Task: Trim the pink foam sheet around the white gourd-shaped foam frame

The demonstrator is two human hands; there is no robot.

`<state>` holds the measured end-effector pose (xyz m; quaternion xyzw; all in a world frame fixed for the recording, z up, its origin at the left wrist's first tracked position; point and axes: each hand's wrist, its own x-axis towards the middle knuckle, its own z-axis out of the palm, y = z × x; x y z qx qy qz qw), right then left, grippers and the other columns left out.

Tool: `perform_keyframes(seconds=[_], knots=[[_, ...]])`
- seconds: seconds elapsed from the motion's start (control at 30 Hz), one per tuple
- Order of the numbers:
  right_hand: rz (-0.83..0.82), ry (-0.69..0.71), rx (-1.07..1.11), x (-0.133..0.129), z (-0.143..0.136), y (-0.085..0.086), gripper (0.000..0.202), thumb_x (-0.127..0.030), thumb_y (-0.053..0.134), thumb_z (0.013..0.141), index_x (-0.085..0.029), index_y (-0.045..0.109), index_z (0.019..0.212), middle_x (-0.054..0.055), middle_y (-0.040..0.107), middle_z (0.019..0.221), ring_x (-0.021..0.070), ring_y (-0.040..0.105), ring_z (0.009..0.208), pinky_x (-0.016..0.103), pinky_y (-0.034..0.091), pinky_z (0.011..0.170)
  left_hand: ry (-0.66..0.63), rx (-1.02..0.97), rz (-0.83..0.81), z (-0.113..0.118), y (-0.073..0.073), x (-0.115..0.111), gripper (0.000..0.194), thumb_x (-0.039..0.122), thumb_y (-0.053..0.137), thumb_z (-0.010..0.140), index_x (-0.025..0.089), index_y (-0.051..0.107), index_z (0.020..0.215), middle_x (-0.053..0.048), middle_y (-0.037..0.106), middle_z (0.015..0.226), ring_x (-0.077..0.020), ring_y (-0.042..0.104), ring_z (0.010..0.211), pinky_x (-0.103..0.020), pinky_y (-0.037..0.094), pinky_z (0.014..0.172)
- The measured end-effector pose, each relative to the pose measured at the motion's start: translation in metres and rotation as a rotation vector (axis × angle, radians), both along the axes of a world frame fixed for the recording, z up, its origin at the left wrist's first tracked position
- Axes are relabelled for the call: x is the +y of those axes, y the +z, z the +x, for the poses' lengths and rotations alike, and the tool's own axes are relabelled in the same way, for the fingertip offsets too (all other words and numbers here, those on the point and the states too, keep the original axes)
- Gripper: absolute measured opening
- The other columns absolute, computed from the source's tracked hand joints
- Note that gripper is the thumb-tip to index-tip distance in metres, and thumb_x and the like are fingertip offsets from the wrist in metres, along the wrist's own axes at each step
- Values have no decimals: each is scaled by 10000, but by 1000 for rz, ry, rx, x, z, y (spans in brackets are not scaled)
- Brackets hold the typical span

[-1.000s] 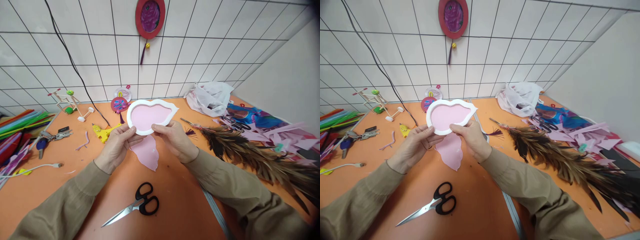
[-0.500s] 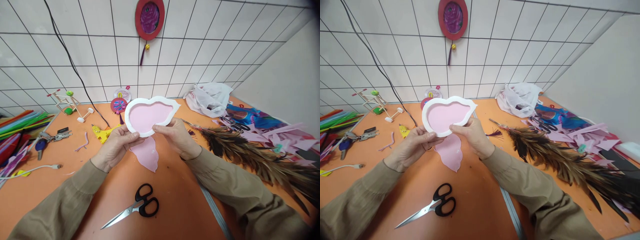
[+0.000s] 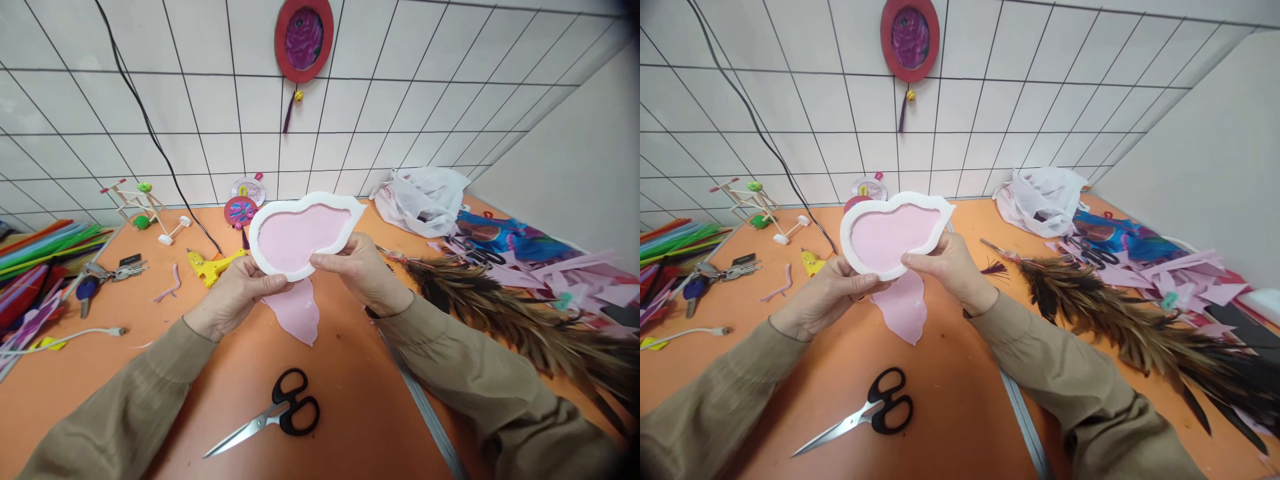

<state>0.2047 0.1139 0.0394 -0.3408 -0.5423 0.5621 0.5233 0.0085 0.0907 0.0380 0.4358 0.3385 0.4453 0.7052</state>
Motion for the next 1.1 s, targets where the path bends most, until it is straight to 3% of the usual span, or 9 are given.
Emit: perform_keyframes(seconds=[0.3,0.5,0.67,0.93,1.1], knots=[[-48,-2,2,5,3,-2,313,-334,904,569,-251,792,849,16,795,956,267,704,938,471,550,925,29,26,-7,1,-3,0,304,318,929,613,166,826,855,-98,810,854,-215,749,820,-310,559,845],[-148,142,65,15,5,-12,323,-316,879,633,-240,788,934,31,788,1013,260,691,1027,449,513,976,82,-9,-26,7,2,-8,317,317,925,619,159,817,872,-95,810,891,-205,749,839,-304,565,848],[-199,163,56,17,4,-19,297,-334,883,620,-256,790,892,37,788,995,276,694,997,462,529,934,131,-27,-45,11,0,-14,363,363,928,611,159,811,888,-89,809,917,-185,737,832,-302,565,847],[-114,108,11,16,6,-12,268,-301,889,591,-217,787,825,32,790,895,226,695,898,431,501,967,103,-46,-71,8,-3,-10,365,312,908,653,124,799,946,-108,807,982,-202,740,896,-318,565,890],[-72,118,19,14,8,-8,218,-280,863,631,-222,784,825,5,776,857,196,687,838,406,529,928,67,-80,-81,7,-5,-5,308,247,904,660,161,805,939,-85,811,992,-210,746,928,-310,579,876]])
